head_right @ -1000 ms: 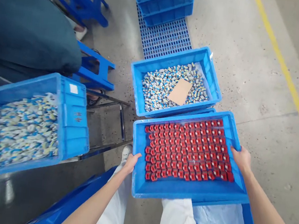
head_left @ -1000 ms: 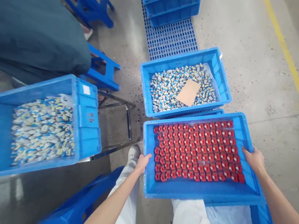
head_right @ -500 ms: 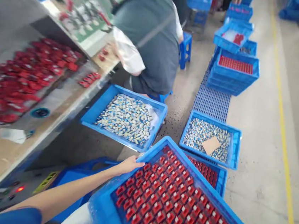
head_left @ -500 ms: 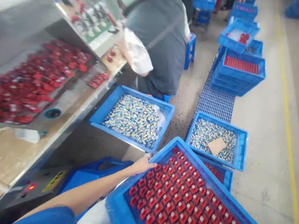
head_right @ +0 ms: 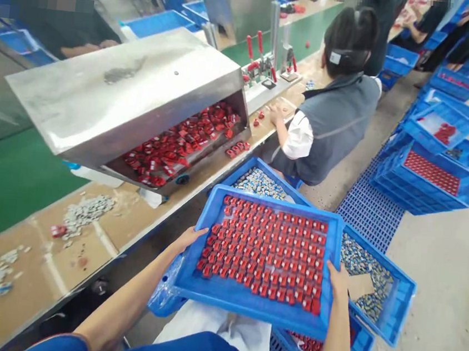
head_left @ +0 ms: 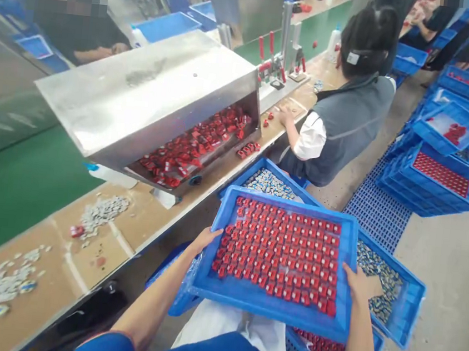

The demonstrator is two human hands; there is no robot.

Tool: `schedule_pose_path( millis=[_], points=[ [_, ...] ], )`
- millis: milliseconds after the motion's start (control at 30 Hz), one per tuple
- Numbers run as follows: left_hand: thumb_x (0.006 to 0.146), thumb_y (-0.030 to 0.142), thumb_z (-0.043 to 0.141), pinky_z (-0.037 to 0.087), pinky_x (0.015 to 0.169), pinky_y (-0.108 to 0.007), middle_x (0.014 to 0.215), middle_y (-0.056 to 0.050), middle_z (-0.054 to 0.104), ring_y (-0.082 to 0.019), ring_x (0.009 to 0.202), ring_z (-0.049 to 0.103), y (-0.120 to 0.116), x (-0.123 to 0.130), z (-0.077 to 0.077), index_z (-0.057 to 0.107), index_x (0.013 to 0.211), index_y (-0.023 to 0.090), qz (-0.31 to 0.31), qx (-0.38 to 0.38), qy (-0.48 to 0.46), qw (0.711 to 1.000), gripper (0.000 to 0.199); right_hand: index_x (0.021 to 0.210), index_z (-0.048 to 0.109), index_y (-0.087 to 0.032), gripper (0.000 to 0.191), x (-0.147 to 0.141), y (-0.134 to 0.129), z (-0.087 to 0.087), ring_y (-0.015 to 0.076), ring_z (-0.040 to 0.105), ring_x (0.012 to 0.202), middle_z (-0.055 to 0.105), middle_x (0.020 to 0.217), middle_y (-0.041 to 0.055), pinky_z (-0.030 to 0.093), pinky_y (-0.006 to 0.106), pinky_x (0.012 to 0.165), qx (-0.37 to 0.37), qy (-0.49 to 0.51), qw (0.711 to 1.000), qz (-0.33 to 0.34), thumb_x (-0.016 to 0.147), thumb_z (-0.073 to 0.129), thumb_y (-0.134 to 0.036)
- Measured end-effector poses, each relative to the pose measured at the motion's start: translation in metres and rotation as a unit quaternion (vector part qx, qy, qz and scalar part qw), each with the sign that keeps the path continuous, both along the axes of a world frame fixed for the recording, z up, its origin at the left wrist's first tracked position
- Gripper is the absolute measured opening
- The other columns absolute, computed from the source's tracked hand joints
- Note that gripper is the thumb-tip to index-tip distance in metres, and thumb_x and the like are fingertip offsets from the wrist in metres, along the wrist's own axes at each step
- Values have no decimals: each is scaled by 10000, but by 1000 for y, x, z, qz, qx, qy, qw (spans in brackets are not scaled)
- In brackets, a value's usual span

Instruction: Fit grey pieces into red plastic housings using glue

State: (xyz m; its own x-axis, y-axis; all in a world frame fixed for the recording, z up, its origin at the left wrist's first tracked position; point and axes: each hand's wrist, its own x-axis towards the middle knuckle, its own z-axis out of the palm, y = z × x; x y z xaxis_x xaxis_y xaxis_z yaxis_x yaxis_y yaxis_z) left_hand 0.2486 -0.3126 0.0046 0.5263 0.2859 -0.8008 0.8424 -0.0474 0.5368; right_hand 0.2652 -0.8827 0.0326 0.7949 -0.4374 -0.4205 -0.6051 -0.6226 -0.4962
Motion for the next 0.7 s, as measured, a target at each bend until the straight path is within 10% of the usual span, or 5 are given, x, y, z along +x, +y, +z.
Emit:
schedule_pose_path(
  millis=[133, 333, 500, 700],
  points=[
    [1020, 407, 665, 651, 844, -390, 1085, -70, 760, -187, 920, 753, -6, -48, -23, 693, 1174, 137, 133, -22, 39, 990, 312, 1195, 690, -143, 349, 146, 32, -29, 207, 718, 1040, 729, 1174, 81, 609, 424, 947, 9, 31, 993, 116, 1012, 674, -440],
    [937, 384, 769, 689, 835, -428, 1002, -136, 834, -281, 898, 826, -73, -106, -56, 690, 1207, 135, 302, -54, 49, 950, 376, 1202, 688, -152, 323, 300, 107, -84, 220, 706, 1065, 707, 1203, 71, 620, 400, 918, 8, 86, 956, 279, 1000, 700, -404],
    [909, 308, 800, 677, 897, -418, 1012, -129, 841, -292, 970, 825, -135, -118, -76, 706, 1174, 150, 373, -65, 53, 924, 322, 1190, 692, -151, 312, 370, 143, -115, 220, 706, 1067, 709, 1197, 70, 618, 402, 925, -18, 115, 923, 367, 999, 704, -397],
    [1017, 390, 669, 644, 924, -443, 1217, -106, 754, -230, 1048, 756, -156, -92, -91, 673, 1261, 159, 357, -46, 75, 930, 336, 1290, 652, -167, 386, 405, 146, -109, 251, 658, 1183, 666, 1310, 97, 556, 488, 1043, -75, 72, 918, 383, 995, 696, -412]
  ],
)
